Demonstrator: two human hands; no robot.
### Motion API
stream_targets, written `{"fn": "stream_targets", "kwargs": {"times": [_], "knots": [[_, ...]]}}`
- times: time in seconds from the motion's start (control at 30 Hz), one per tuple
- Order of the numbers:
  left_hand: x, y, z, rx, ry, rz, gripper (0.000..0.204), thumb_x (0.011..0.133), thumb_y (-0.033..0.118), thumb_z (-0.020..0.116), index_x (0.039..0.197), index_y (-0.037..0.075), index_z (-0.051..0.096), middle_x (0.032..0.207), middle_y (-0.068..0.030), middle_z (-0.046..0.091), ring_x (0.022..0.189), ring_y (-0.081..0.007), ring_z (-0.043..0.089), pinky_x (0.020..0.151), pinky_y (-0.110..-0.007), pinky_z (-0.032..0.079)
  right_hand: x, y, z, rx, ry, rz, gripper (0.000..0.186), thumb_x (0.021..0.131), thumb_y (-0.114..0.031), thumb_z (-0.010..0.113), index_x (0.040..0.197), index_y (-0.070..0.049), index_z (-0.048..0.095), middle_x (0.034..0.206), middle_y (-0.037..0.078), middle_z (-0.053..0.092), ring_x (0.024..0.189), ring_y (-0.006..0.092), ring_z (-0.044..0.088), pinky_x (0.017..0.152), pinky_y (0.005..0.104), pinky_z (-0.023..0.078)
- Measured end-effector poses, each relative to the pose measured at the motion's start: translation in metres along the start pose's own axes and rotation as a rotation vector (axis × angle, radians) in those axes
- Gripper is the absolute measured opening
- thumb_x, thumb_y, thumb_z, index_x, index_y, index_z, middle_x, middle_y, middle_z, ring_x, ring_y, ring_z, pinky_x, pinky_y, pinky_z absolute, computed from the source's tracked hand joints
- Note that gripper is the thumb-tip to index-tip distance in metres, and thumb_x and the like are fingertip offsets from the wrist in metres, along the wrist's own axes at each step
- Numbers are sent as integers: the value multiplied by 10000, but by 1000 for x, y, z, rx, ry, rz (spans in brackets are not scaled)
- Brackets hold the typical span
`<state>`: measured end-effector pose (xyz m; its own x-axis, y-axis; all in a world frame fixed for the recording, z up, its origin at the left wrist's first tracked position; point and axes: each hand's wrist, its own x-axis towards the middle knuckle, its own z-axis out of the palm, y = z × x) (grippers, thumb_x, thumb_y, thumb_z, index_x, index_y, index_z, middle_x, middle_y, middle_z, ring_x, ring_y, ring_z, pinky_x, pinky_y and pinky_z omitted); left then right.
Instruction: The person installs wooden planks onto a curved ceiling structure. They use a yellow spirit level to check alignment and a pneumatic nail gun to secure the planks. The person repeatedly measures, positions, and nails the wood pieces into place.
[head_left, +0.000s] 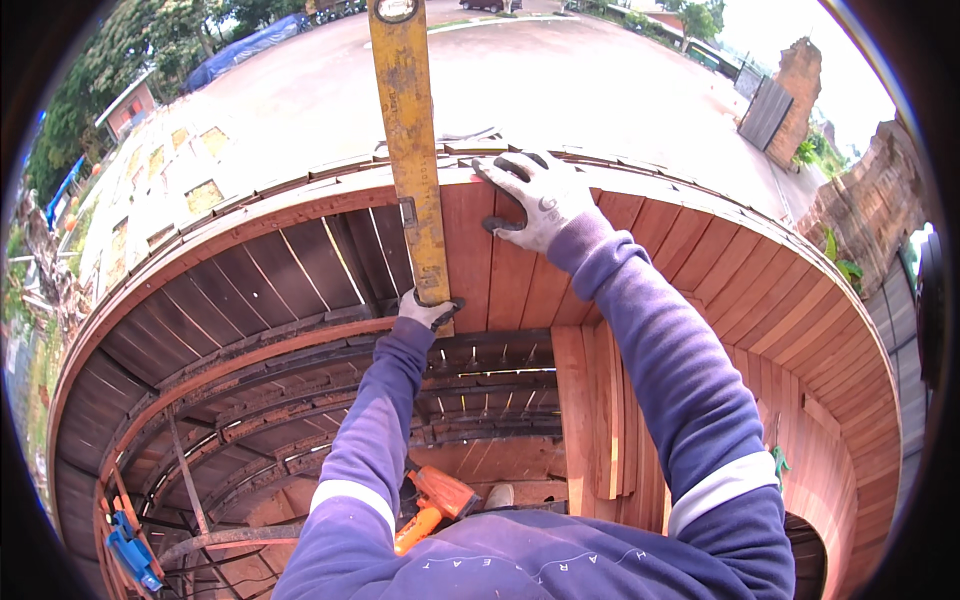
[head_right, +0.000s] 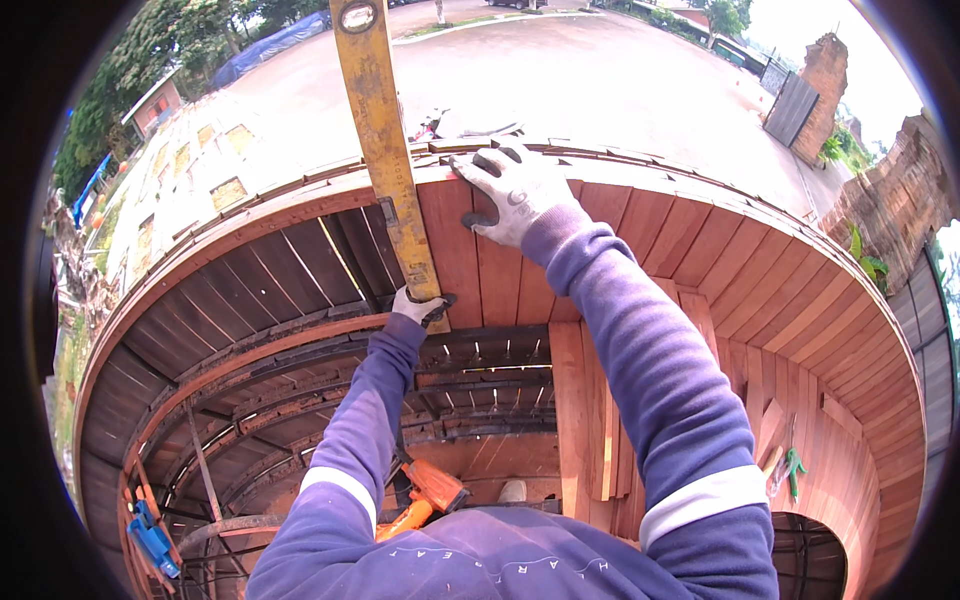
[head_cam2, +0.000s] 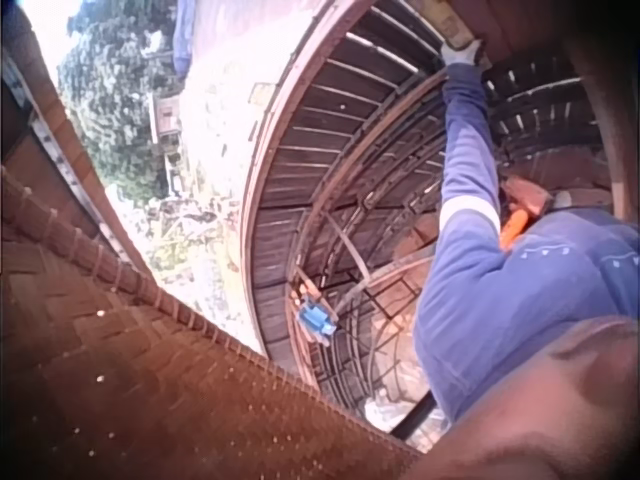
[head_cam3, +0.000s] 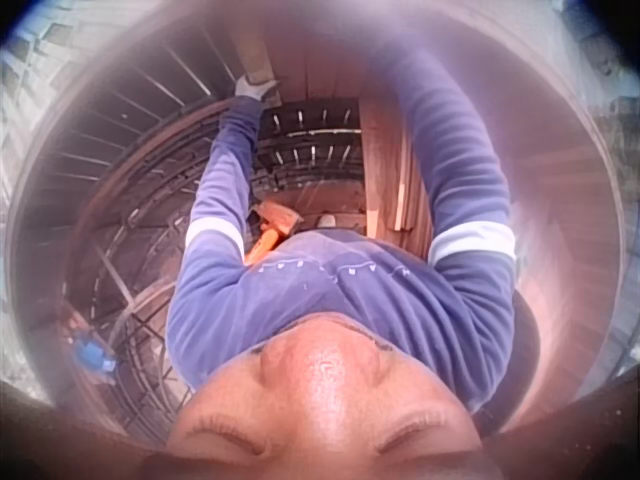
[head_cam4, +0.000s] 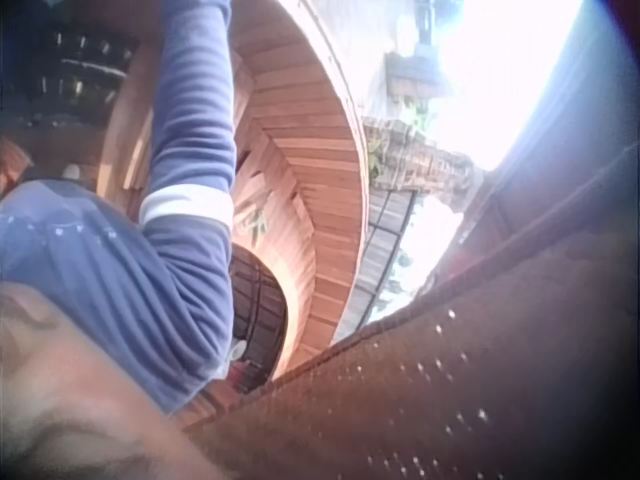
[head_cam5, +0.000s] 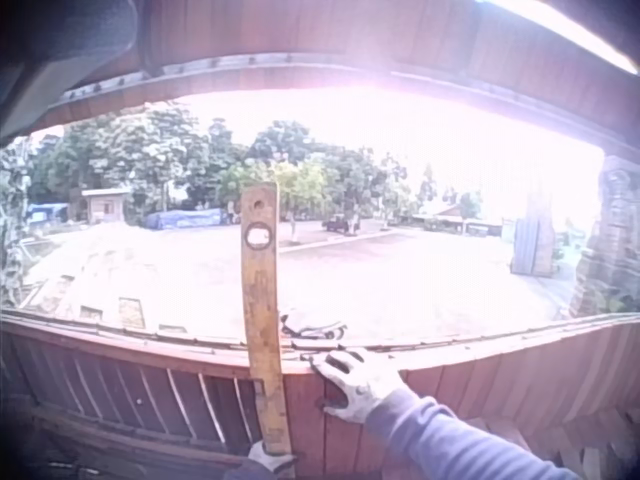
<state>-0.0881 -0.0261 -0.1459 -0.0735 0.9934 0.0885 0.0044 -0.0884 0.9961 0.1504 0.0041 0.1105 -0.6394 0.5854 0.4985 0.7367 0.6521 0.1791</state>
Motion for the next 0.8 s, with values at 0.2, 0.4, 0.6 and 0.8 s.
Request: {"fn": "stream_targets", "kwargs": {"times": [0.2, 0.4, 0.6, 0.8], "knots": [[4, -11, -5, 17, 1, 10, 295, 749, -54, 748, 1020, -20, 640, 869, -84, 698, 691, -157, 668, 641, -290, 558, 3, -3, -1, 8, -14, 6, 672, 819, -492, 687, 1402, -228, 482, 1338, 74, 523, 1313, 277, 420, 1074, 441, 395], [1, -7, -1, 38, -1, 0, 297, 746, -51, 753, 1019, -8, 645, 875, -78, 697, 701, -152, 666, 647, -291, 558, -1, -1, 2, -11, -37, 33, 676, 832, -492, 674, 1426, -246, 462, 1385, 83, 501, 1344, 298, 398, 1107, 449, 363], [4, -11, -3, 21, -10, -4, 295, 742, -52, 761, 1011, -8, 649, 866, -72, 698, 694, -148, 664, 639, -291, 553, 1, 1, 3, -37, 38, -14, 664, 814, -510, 700, 1396, -257, 501, 1349, 87, 521, 1240, 297, 498, 1026, 465, 441], [5, -13, -8, 36, -22, -17, 301, 749, -48, 760, 1026, -9, 652, 878, -74, 704, 694, -148, 665, 643, -294, 557, 5, -2, 1, 5, 44, -24, 675, 804, -497, 717, 1386, -224, 510, 1347, 90, 522, 1241, 298, 497, 1037, 481, 430]]}}
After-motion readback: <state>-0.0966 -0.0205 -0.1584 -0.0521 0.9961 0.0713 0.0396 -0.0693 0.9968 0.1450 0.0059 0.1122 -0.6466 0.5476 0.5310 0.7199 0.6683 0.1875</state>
